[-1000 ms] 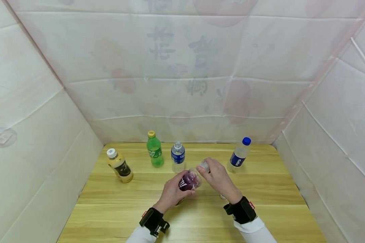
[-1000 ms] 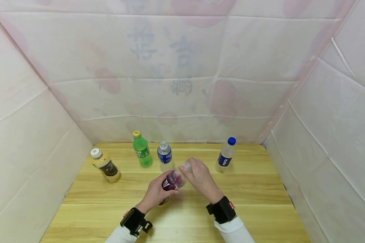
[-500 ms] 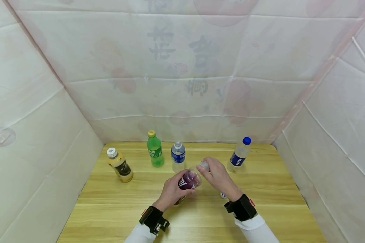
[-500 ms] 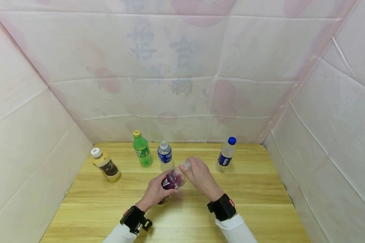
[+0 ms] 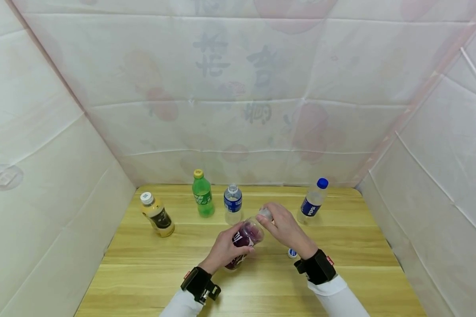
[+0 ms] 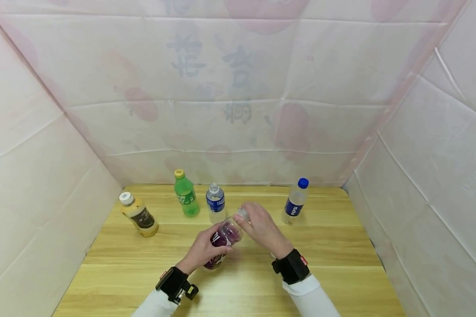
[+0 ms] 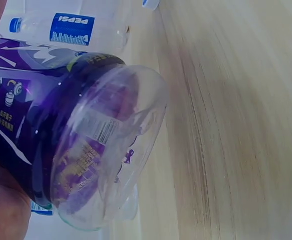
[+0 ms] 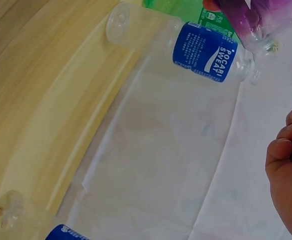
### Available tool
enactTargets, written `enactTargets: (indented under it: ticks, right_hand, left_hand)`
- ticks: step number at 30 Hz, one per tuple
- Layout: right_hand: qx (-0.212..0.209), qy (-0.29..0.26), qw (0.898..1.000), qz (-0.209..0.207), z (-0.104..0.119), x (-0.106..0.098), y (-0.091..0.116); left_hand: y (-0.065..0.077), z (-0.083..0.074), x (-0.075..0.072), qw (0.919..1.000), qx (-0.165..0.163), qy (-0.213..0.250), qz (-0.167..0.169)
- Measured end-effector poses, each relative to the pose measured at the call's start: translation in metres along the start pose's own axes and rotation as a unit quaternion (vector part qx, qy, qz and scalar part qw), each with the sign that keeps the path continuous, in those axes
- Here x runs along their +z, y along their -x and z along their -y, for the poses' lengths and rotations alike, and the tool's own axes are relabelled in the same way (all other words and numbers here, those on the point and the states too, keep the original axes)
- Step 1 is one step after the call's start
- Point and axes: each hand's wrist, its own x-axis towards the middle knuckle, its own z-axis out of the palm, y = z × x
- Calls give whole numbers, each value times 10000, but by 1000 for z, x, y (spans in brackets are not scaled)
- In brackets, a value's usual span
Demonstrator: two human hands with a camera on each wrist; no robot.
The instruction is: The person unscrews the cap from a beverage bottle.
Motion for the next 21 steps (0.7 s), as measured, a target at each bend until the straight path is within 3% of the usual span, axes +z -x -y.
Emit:
enactTargets:
  ticks: [21]
  right_hand:
    - [182,-607,9975,316,-1,-2,6]
  left_hand:
    - [0,1,2,9998,-216,-26,-3]
